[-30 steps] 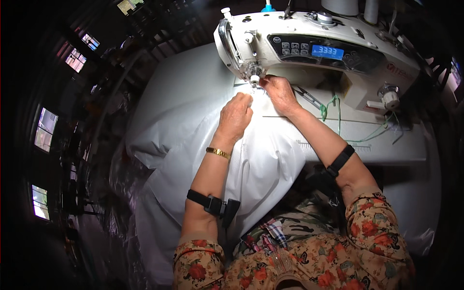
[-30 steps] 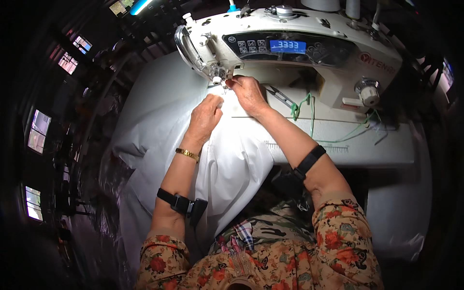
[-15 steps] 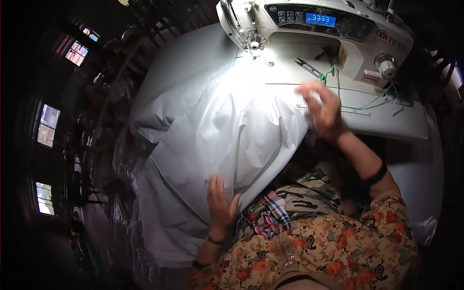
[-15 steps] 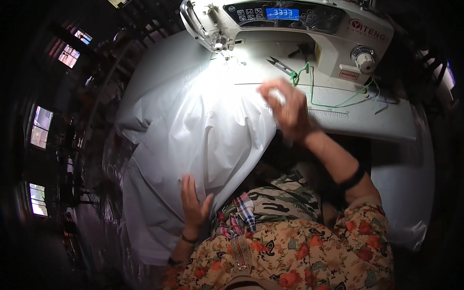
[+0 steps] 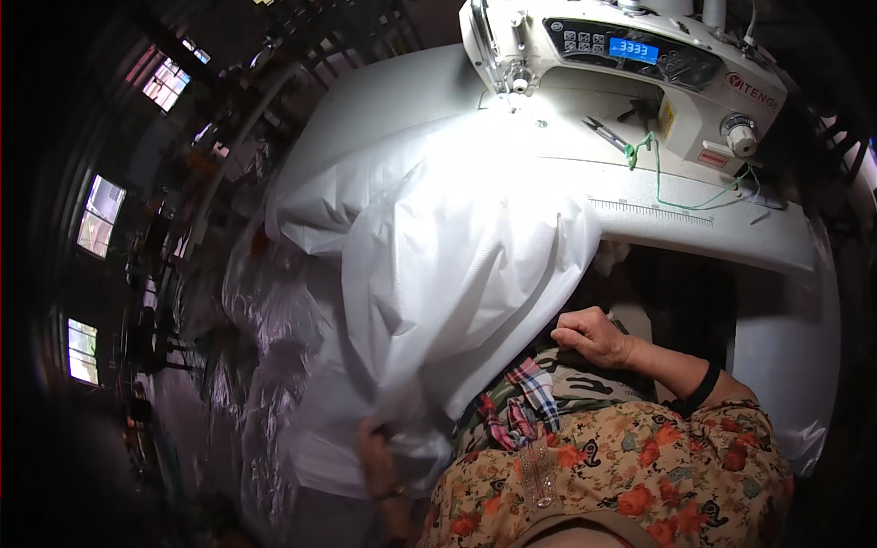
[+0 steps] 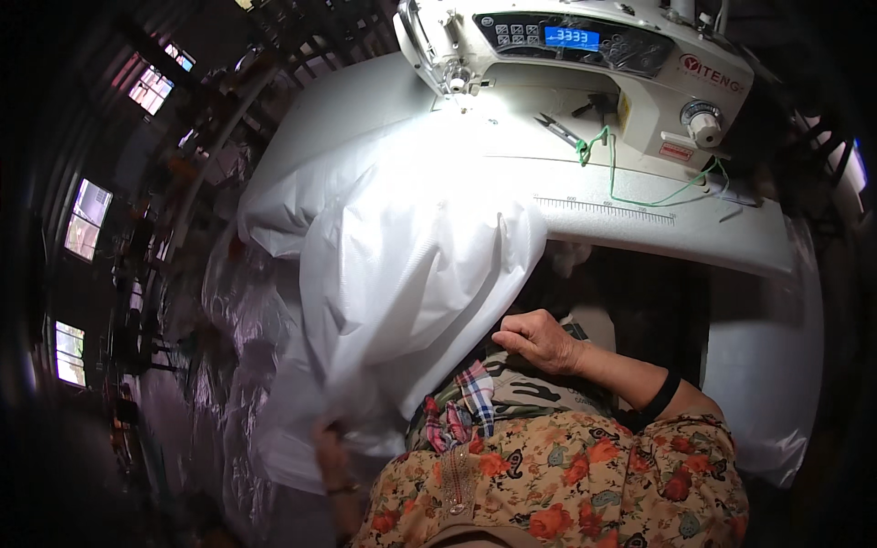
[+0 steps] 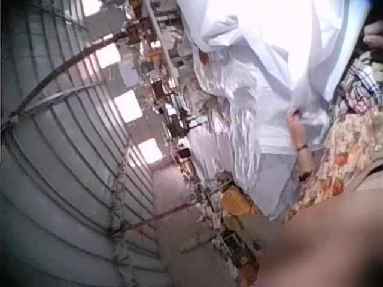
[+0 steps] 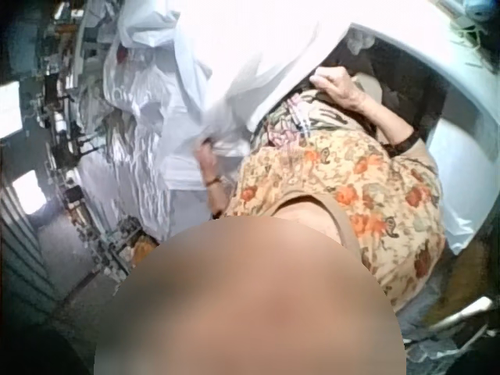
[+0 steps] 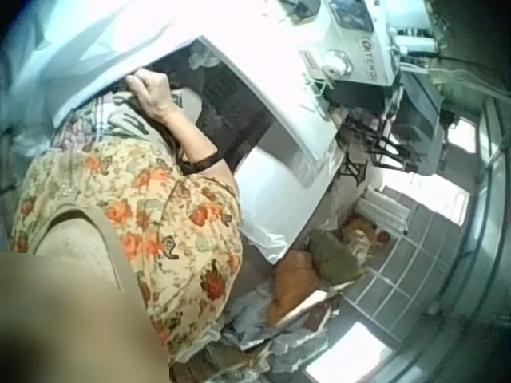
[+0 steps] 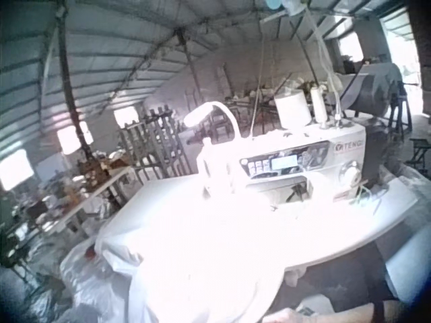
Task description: The recorder is using a sewing machine to join sheets of white plastic/rubber material, likely for manufacturing bags.
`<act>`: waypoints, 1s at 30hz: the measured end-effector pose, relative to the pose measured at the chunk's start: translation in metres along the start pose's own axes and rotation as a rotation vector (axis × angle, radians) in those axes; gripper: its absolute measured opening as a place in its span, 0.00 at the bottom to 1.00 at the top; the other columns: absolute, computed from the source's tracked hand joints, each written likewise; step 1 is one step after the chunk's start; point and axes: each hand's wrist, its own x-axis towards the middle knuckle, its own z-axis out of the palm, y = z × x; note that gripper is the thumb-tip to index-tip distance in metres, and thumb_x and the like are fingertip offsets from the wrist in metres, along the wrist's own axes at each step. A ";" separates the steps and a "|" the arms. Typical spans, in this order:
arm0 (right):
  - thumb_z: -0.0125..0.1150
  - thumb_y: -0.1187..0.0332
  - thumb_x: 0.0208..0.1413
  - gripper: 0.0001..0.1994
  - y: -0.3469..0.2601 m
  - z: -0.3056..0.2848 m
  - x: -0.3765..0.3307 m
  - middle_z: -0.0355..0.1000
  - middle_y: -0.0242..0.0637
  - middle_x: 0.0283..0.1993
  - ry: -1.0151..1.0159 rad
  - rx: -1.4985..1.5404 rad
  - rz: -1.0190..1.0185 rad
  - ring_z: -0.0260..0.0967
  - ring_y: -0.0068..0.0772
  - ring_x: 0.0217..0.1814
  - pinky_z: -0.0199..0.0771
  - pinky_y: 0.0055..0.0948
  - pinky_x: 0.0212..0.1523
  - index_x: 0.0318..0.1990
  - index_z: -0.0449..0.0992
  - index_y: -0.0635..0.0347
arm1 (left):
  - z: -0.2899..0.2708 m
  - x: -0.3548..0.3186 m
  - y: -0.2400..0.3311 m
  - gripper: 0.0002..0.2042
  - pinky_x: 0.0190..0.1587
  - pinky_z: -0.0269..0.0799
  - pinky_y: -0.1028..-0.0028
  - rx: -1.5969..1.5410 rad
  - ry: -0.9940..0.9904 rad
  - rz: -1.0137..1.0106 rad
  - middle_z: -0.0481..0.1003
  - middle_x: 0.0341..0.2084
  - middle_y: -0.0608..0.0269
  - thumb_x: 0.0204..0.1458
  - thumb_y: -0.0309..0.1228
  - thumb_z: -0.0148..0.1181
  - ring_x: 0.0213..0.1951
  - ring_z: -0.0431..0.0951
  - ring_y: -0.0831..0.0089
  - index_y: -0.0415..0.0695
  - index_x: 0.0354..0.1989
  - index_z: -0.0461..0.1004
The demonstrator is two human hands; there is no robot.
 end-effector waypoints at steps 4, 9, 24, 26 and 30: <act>0.50 0.70 0.57 0.13 0.006 0.002 0.020 0.77 0.51 0.35 0.005 -0.206 0.223 0.76 0.47 0.39 0.73 0.37 0.43 0.42 0.77 0.69 | -0.136 -0.062 0.049 0.18 0.47 0.74 0.64 0.465 0.224 0.302 0.73 0.41 0.47 0.61 0.34 0.41 0.42 0.76 0.59 0.29 0.48 0.69; 0.49 0.74 0.56 0.19 0.041 0.039 0.048 0.67 0.51 0.59 -0.018 0.094 0.030 0.63 0.44 0.64 0.63 0.31 0.62 0.56 0.71 0.64 | -0.161 0.049 0.180 0.18 0.52 0.68 0.66 0.707 0.416 0.387 0.72 0.49 0.46 0.59 0.35 0.50 0.48 0.74 0.57 0.34 0.51 0.72; 0.48 0.69 0.59 0.18 -0.011 0.046 0.089 0.71 0.44 0.54 -0.160 0.090 -0.259 0.67 0.40 0.57 0.66 0.34 0.59 0.57 0.71 0.56 | 0.068 0.086 0.183 0.05 0.32 0.74 0.75 -0.064 -0.463 0.107 0.77 0.27 0.60 0.58 0.25 0.56 0.31 0.78 0.77 0.36 0.34 0.75; 0.45 0.70 0.60 0.18 -0.016 0.053 0.090 0.69 0.44 0.55 -0.185 0.056 -0.395 0.67 0.42 0.58 0.65 0.34 0.60 0.58 0.71 0.55 | 0.088 0.047 0.147 0.08 0.40 0.76 0.71 0.084 -0.728 -0.145 0.78 0.31 0.56 0.59 0.28 0.55 0.35 0.80 0.70 0.35 0.39 0.76; 0.45 0.73 0.60 0.19 -0.026 0.073 0.103 0.69 0.45 0.56 -0.230 0.191 -0.289 0.66 0.44 0.58 0.65 0.35 0.60 0.58 0.70 0.54 | 0.056 0.034 0.065 0.12 0.48 0.75 0.64 0.326 -0.490 -0.101 0.77 0.39 0.51 0.61 0.30 0.52 0.41 0.78 0.62 0.37 0.46 0.75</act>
